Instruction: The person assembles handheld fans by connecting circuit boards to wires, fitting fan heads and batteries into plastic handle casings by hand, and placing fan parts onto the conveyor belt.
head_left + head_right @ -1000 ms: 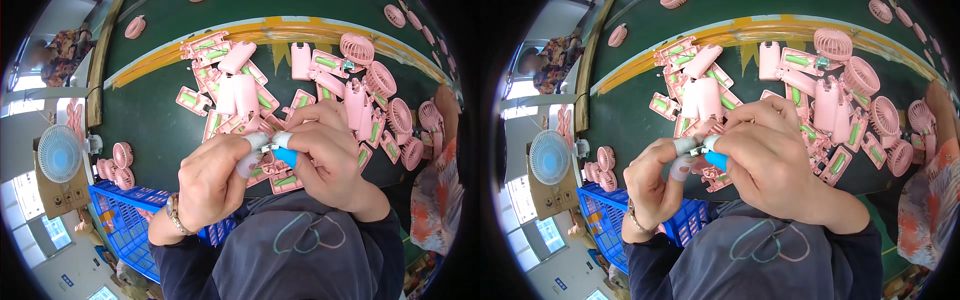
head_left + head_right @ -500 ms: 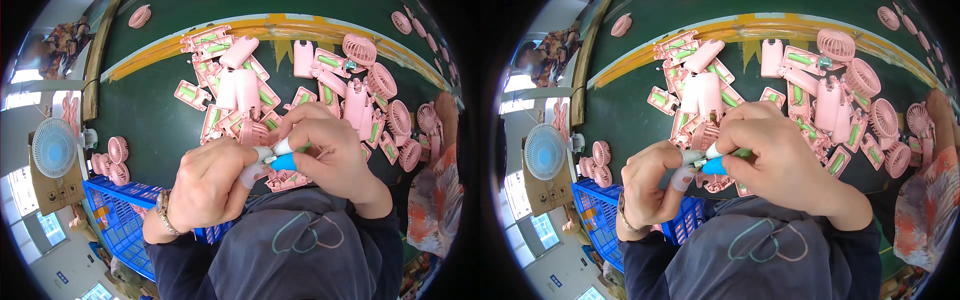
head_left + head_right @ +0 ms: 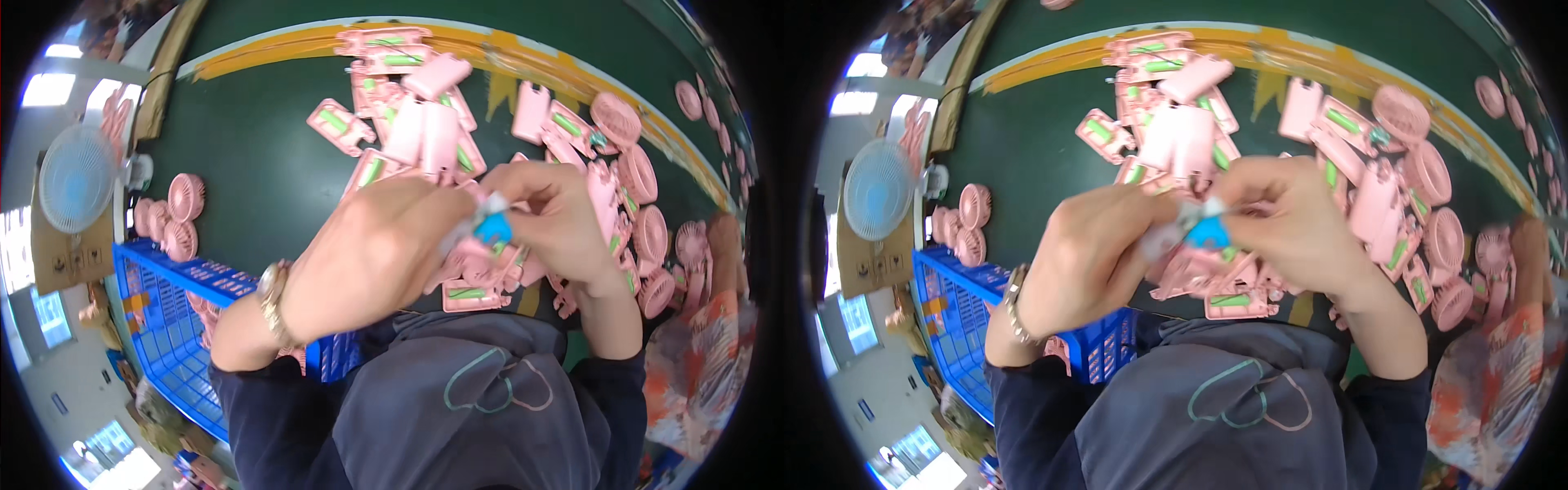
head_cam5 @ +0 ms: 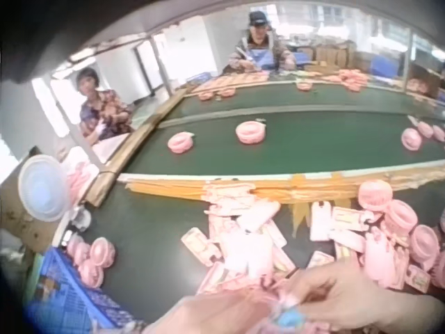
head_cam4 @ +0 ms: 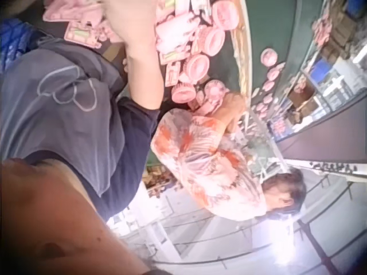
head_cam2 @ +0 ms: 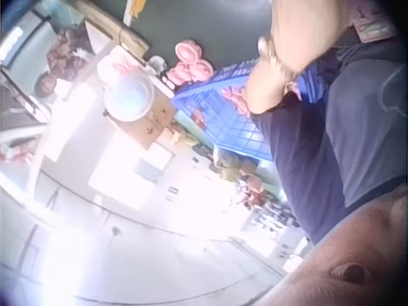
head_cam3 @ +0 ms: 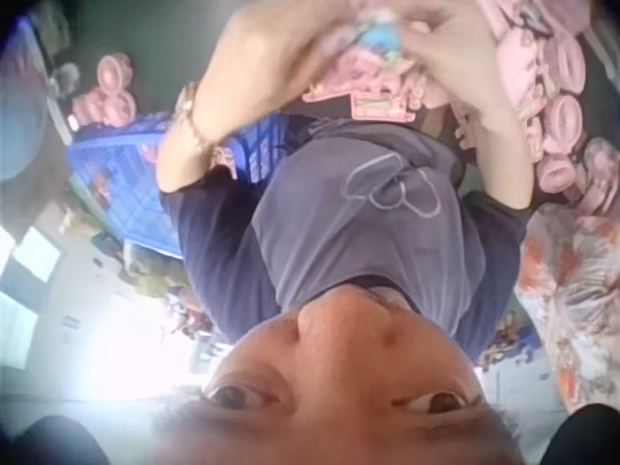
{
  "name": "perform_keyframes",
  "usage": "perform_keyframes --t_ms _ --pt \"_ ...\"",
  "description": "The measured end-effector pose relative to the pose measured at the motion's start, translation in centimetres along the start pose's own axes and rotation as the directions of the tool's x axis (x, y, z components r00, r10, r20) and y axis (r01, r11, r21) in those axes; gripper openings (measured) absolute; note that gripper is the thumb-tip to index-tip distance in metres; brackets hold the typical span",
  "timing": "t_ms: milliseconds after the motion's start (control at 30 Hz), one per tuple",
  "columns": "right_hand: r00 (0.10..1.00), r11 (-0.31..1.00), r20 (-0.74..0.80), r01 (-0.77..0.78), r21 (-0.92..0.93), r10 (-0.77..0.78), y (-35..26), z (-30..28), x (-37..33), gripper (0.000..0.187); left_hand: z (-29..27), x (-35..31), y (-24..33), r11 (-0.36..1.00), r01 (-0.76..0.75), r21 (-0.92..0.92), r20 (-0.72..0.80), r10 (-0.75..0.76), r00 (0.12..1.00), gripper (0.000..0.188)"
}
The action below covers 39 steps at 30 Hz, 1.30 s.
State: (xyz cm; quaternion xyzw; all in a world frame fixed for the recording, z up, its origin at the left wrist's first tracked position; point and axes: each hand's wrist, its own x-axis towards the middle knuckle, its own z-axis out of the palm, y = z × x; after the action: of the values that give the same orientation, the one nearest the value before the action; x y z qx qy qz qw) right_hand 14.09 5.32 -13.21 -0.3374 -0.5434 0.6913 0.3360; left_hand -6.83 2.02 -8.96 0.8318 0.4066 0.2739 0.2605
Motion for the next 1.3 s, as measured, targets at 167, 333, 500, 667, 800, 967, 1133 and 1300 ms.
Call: perform_keyframes --t_ms 167,333,500,667,800,967,1133,1300 --pt "0.913 0.901 -0.301 0.136 -0.413 -0.275 -4.5 -7.7 3.1 0.007 -7.6 -0.7 -5.4 0.894 0.303 0.33 -0.16 -0.263 0.951 0.048" --pt "0.587 0.757 -0.516 0.288 -0.586 -0.623 -3.9 -16.0 8.0 0.009 -17.4 -16.6 -21.0 0.068 0.728 0.682 -0.359 -0.836 0.414 0.094" --pt "0.64 0.424 -0.375 -0.083 -0.902 -0.671 1.1 -21.2 12.7 0.017 -15.3 -24.2 -25.7 0.157 0.808 0.567 -0.357 -0.838 0.413 0.097" --pt "0.621 0.124 -0.298 -0.308 -0.943 -0.725 2.6 -20.0 11.6 0.035 -6.9 -9.3 -18.6 0.439 0.66 0.609 -0.275 -0.664 0.695 0.086" --pt "0.819 0.393 -0.341 -0.156 -0.906 -0.461 3.5 -16.4 12.8 0.033 -5.1 -1.8 -17.0 0.567 0.56 0.604 -0.072 -0.661 0.747 0.073" --pt "0.89 0.502 -0.273 -0.058 -0.863 -0.366 1.8 -15.1 15.1 0.037 -10.3 5.4 -18.1 0.66 0.491 0.568 0.06 -0.629 0.775 0.054" --pt "0.873 0.375 -0.262 -0.1 -0.922 -0.412 1.1 -18.7 26.3 0.065 -10.2 16.2 -27.7 0.729 0.536 0.425 -0.392 -0.386 0.835 0.064" --pt "0.878 0.245 -0.317 -0.239 -0.94 -0.358 -0.6 -17.1 33.6 0.089 -8.5 22.9 -35.5 0.548 0.653 0.523 -0.534 -0.386 0.752 0.073"
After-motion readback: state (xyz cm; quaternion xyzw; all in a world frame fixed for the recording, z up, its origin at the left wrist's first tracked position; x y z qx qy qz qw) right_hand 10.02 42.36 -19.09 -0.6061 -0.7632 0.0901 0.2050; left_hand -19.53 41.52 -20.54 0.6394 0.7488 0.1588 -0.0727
